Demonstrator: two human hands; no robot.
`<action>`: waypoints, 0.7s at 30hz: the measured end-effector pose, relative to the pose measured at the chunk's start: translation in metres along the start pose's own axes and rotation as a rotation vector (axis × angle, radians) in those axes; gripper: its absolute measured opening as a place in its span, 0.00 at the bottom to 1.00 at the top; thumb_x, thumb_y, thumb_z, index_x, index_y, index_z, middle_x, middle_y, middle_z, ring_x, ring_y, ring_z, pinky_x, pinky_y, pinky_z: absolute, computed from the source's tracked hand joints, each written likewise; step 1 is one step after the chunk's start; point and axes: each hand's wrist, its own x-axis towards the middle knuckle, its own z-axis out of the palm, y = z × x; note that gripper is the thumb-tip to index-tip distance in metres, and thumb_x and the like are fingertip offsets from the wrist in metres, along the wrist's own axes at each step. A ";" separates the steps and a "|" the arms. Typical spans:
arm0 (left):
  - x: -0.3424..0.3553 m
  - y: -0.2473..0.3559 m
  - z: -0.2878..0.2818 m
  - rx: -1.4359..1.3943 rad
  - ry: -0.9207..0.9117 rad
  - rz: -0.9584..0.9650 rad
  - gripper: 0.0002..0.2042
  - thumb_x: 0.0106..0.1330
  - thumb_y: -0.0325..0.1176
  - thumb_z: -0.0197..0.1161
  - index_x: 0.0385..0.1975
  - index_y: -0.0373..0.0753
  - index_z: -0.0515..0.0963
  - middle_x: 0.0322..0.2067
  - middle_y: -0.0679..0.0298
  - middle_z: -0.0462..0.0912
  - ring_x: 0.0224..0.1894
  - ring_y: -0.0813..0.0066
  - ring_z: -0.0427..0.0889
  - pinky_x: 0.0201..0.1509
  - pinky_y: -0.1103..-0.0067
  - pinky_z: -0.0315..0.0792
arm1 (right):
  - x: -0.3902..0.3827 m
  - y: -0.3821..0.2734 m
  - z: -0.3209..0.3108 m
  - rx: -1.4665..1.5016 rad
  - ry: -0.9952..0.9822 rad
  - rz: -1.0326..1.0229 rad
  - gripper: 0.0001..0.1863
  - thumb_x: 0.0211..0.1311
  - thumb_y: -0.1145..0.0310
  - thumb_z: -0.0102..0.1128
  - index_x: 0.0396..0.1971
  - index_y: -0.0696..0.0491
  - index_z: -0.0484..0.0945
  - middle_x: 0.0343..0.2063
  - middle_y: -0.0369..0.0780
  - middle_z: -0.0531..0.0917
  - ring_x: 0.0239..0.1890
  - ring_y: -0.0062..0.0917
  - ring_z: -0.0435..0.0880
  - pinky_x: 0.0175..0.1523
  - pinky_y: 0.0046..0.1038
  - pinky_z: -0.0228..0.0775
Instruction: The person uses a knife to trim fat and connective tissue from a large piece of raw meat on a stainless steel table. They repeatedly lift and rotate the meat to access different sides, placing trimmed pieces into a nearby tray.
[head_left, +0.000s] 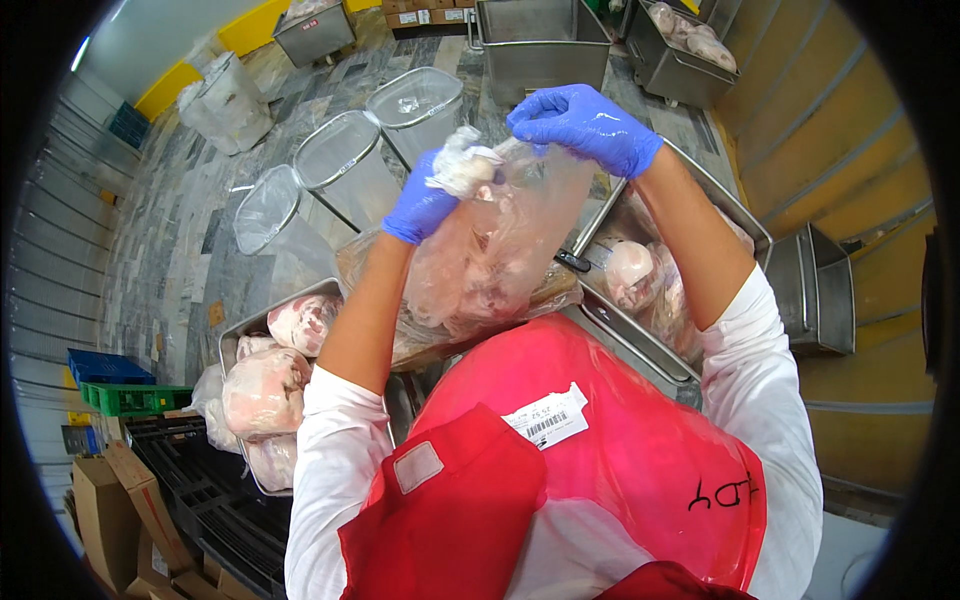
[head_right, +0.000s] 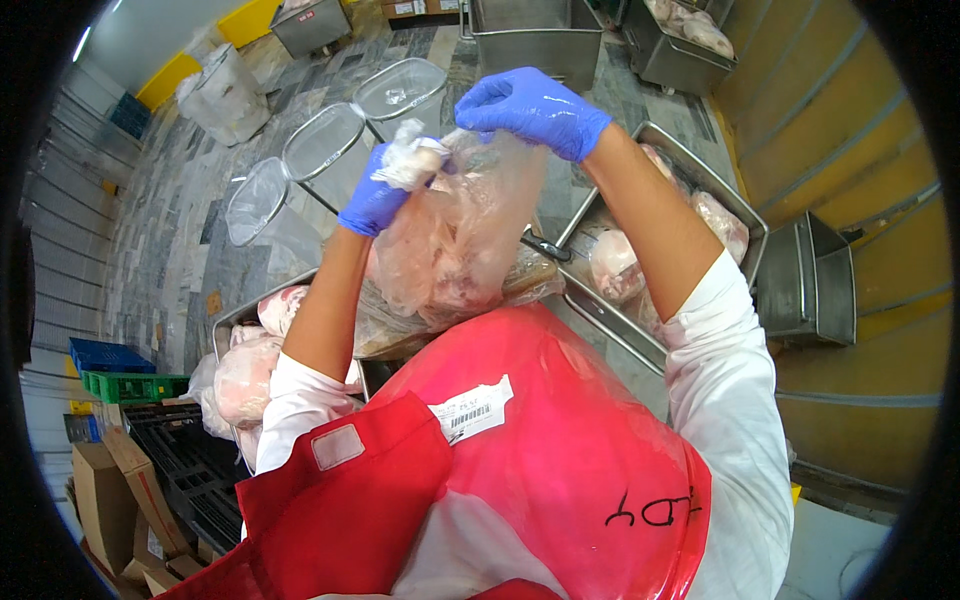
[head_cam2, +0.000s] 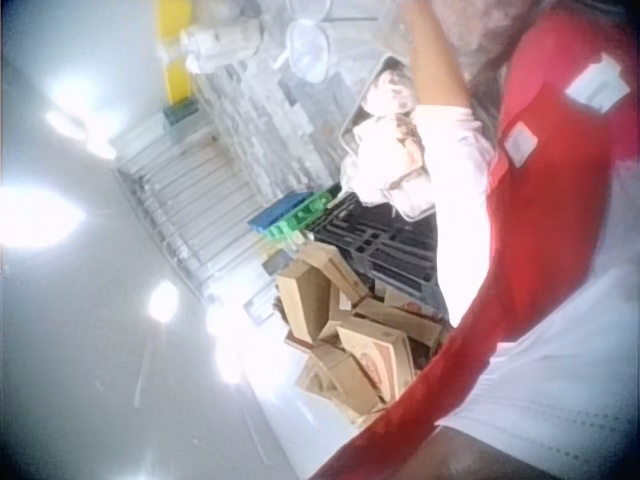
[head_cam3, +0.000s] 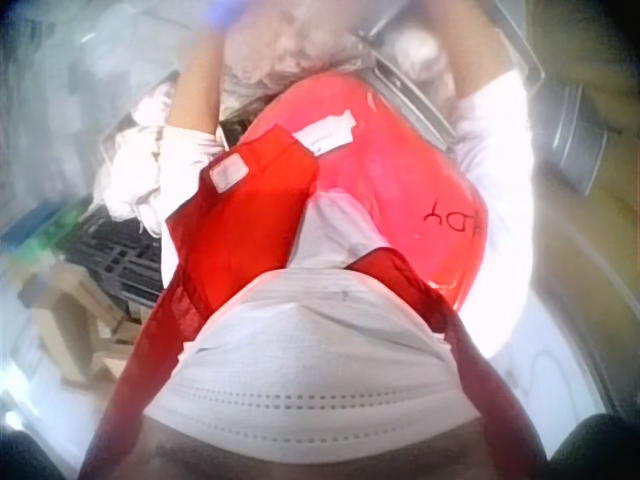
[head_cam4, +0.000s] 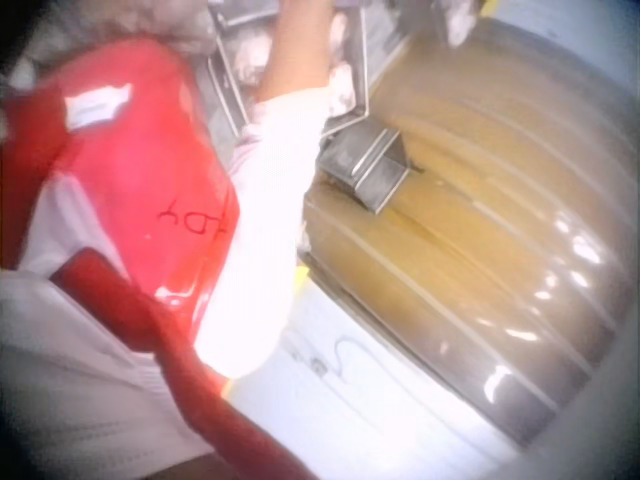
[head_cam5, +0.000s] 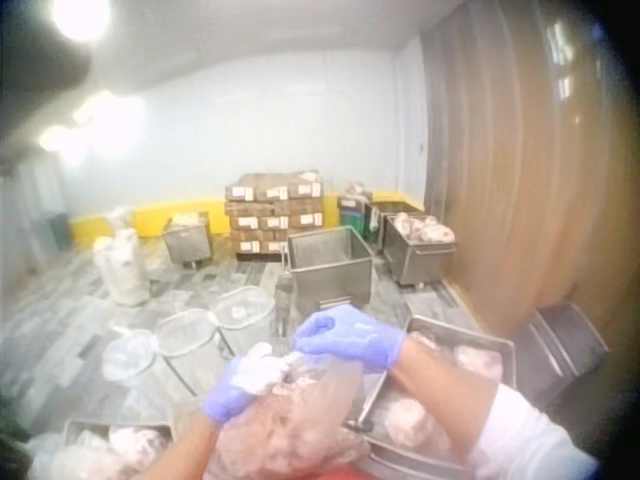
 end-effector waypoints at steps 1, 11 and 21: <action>-0.001 0.005 -0.005 -0.206 0.006 -0.213 0.14 0.67 0.38 0.61 0.44 0.36 0.83 0.35 0.63 0.85 0.34 0.75 0.80 0.42 0.78 0.74 | -0.003 -0.008 0.001 -0.055 0.016 -0.016 0.16 0.57 0.56 0.70 0.39 0.51 0.87 0.27 0.30 0.82 0.28 0.09 0.73 0.30 0.16 0.62; 0.002 0.025 -0.039 -0.144 0.058 -0.397 0.14 0.66 0.38 0.59 0.40 0.34 0.84 0.27 0.61 0.80 0.24 0.78 0.74 0.32 0.78 0.69 | 0.011 -0.003 -0.012 -0.408 -0.133 -0.012 0.13 0.51 0.62 0.65 0.25 0.58 0.83 0.19 0.33 0.77 0.22 0.15 0.73 0.29 0.23 0.67; -0.062 -0.046 -0.091 0.203 0.248 -0.008 0.11 0.74 0.34 0.54 0.44 0.36 0.80 0.36 0.61 0.79 0.38 0.73 0.76 0.46 0.76 0.73 | 0.003 0.043 0.001 0.026 -0.189 -0.031 0.15 0.63 0.60 0.68 0.41 0.57 0.84 0.33 0.33 0.84 0.37 0.16 0.81 0.46 0.24 0.75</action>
